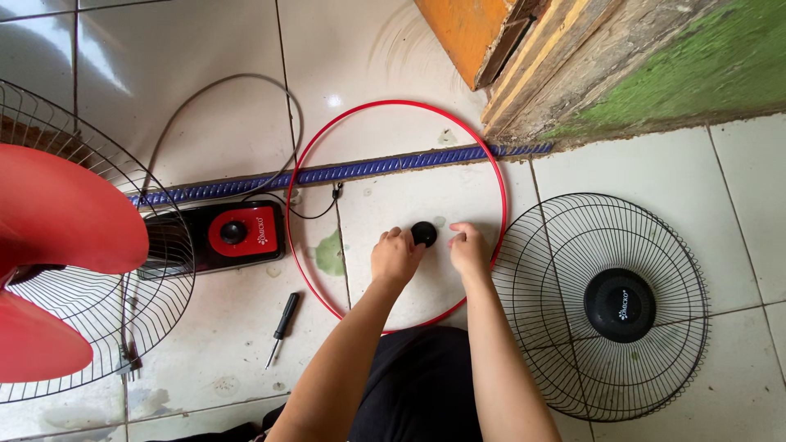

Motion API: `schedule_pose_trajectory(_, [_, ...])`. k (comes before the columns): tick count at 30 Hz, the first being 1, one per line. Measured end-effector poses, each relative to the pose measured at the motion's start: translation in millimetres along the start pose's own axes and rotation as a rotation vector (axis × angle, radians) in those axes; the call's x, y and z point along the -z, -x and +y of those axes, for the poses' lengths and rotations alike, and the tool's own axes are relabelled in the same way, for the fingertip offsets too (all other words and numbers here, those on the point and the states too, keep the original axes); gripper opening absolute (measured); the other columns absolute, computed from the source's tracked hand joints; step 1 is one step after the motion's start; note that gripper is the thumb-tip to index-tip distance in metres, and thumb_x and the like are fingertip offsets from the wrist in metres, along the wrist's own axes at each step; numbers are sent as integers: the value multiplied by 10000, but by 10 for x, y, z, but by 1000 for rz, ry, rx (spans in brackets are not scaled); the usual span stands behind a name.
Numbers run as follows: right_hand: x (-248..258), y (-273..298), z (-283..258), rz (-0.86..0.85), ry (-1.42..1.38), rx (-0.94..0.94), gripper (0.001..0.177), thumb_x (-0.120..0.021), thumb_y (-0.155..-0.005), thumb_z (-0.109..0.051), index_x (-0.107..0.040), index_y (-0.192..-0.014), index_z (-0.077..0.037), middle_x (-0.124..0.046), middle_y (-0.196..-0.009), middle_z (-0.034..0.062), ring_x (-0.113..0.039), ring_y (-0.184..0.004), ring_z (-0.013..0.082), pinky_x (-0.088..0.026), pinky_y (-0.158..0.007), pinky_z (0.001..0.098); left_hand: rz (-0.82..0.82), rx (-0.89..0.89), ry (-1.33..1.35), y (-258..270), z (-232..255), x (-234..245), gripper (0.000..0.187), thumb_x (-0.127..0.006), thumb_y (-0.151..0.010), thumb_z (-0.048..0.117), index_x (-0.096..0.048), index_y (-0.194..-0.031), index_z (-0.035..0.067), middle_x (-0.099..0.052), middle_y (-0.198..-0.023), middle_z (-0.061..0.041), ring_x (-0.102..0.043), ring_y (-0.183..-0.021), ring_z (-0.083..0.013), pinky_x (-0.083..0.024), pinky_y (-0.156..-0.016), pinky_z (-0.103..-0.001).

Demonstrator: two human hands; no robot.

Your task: The person disassembles a red electric fan by removing the front grille, fan blade, and rear grille, then reassembles the components in reverse order. The person uses a screwdriver to loosen and tighten screws on the fan cage.

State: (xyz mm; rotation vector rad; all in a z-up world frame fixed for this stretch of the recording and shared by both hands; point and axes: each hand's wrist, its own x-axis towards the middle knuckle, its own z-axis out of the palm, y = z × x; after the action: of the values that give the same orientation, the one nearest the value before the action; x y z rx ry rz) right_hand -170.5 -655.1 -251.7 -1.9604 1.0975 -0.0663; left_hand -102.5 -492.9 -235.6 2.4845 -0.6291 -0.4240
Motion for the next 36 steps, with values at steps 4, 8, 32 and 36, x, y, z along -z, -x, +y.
schedule_pose_trajectory(4, [-86,-13,90,-4,22,75,352,-555,-870,-68,-731,-1167,-133,-775,-949,80,-735,-849,218,-563,-772,347,36,-10,-36,52,47,18,372,-760,-825,302,-614,-1131,147,-603,-1157,-61,-582,-1116,-282,-488,-907,-443])
schedule_pose_trajectory(8, [-163,29,67,-38,73,102,303,-591,-923,-116,-734,-1190,-128,-775,-968,109,-744,-866,234,-567,-803,350,71,36,-66,103,165,73,621,-783,-766,267,-559,-1331,139,-533,-1271,-78,-502,-1164,-293,-423,-945,-457])
schedule_pose_trajectory(32, [64,836,-927,-11,-170,427,394,-710,-863,-62,-705,-1254,-114,-706,-1074,51,-692,-823,142,-577,-703,283,156,52,798,234,93,739,251,-597,-929,50,-657,-1170,19,-771,-1035,-139,-775,-865,-237,-599,-775,-350])
schedule_pose_trajectory(36, [-65,1090,-1395,7,-260,575,418,-755,-859,-68,-677,-1269,-94,-674,-1125,75,-695,-829,150,-566,-646,285,246,1,848,335,-53,1174,238,-602,-934,34,-654,-1166,23,-764,-1037,-125,-763,-875,-219,-591,-758,-351])
